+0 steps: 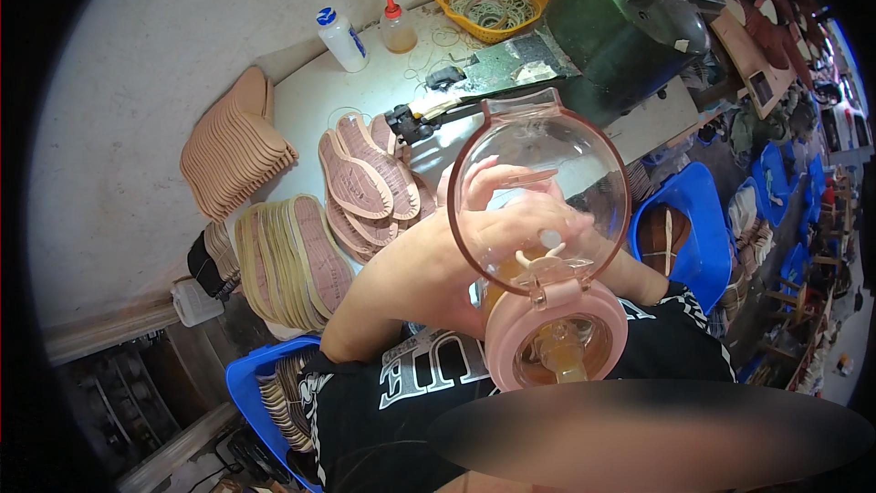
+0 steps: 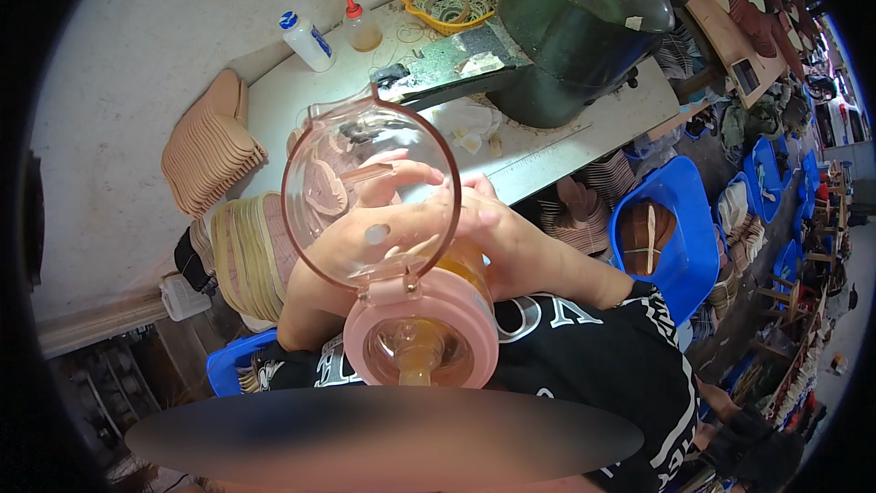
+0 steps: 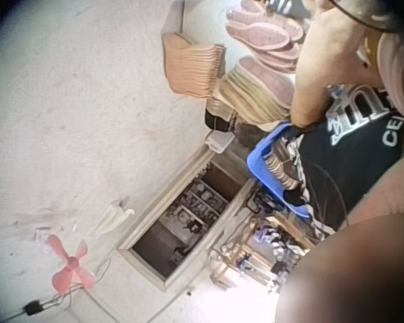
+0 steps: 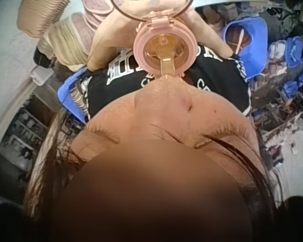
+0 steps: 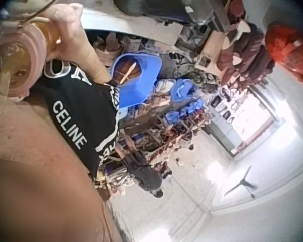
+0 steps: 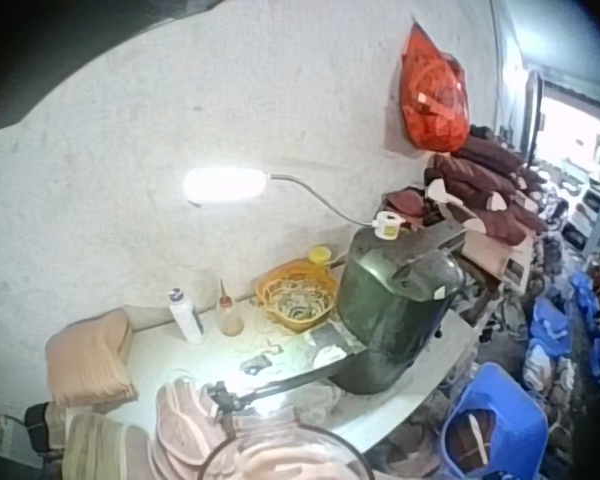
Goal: The recorder applies adhesive from a bottle to shoe insoles and stacks them.
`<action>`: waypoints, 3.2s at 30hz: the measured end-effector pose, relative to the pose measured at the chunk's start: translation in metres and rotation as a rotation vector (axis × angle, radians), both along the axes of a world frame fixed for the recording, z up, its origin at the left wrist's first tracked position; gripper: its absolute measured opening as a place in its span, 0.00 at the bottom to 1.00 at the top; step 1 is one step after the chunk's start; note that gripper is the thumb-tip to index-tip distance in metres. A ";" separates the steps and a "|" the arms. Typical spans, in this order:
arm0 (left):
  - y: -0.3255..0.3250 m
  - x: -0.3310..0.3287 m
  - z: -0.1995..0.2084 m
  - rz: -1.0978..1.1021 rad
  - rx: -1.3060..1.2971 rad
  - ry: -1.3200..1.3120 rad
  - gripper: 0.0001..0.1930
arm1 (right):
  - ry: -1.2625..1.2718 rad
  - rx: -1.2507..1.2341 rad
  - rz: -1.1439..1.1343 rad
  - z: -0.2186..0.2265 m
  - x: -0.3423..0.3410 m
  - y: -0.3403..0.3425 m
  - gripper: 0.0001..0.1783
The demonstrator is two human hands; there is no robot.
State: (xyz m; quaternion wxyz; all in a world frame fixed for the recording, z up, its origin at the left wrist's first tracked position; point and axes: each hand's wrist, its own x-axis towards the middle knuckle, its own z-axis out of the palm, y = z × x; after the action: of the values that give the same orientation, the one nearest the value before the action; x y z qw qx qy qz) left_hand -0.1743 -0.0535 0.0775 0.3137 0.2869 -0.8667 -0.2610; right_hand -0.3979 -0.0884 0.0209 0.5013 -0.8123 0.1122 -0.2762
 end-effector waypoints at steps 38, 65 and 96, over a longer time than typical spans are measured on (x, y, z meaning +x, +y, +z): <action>0.110 0.233 -0.165 1.623 0.337 -0.538 0.28 | -0.150 -0.274 -0.058 0.009 0.024 -0.017 0.39; 0.111 0.233 -0.167 1.643 0.327 -0.548 0.28 | -0.131 -0.251 -0.099 0.022 0.024 -0.020 0.39; 0.111 0.234 -0.168 1.636 0.335 -0.540 0.27 | -0.139 -0.243 -0.097 0.020 0.024 -0.020 0.37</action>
State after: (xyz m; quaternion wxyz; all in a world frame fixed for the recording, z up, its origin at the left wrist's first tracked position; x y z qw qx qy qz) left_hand 0.0599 0.0575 -0.0907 0.1403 0.9127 -0.3839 -0.0013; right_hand -0.3738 -0.1080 0.0413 0.3917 -0.8396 0.0822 -0.3672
